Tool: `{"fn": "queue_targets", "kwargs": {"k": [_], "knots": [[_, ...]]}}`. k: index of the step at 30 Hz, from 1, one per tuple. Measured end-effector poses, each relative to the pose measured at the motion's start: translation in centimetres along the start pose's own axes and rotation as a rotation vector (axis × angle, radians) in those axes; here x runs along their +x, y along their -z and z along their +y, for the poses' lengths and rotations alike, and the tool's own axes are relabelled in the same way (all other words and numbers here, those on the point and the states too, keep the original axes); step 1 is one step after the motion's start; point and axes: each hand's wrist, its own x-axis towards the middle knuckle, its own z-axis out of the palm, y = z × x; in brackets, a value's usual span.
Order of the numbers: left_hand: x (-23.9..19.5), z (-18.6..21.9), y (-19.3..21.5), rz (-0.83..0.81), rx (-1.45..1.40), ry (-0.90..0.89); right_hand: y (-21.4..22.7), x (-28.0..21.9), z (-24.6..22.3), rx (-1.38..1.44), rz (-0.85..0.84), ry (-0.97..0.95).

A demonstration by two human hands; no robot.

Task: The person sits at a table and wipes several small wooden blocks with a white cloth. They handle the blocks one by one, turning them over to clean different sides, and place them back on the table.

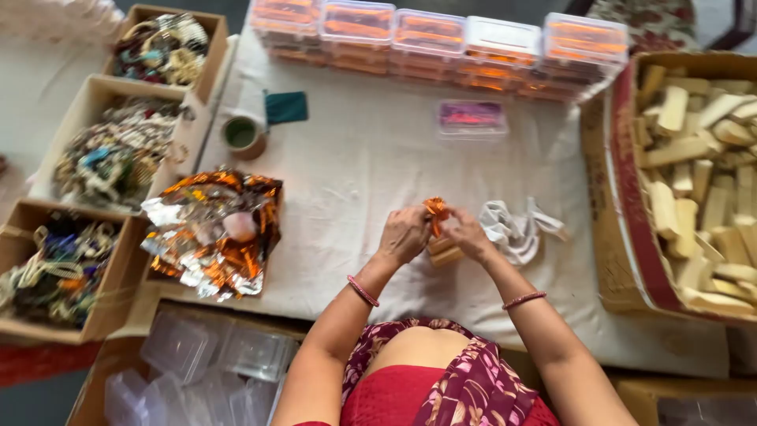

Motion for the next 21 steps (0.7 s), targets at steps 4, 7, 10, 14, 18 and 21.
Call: {"fn": "queue_targets", "kwargs": {"k": [4,7,10,14,18,21], "knots": [[0.4,-1.8,-2.9,-0.078,-0.061,0.087,3.5,-4.4,-4.9,-0.109,-0.138,-0.024],[0.5,-3.9,-4.5,-0.198,-0.088,0.509,4.4,-6.4,-6.5,-0.295,-0.187,0.082],[0.5,-6.0,-5.2,-0.027,-0.178,0.707,4.0,-7.2,-5.2,-0.469,-0.162,0.287],[-0.1,-6.7,-5.2,0.252,-0.184,0.725,3.4,-7.4,-4.0,-0.449,-0.113,0.199],[-1.8,-8.7,-5.9,0.286,-0.093,0.633,2.9,-8.3,-3.3,-0.453,0.053,0.282],[-3.4,-10.4,-6.6,0.285,-0.051,0.599,3.4,-8.9,-4.7,-0.589,0.086,0.404]]}}
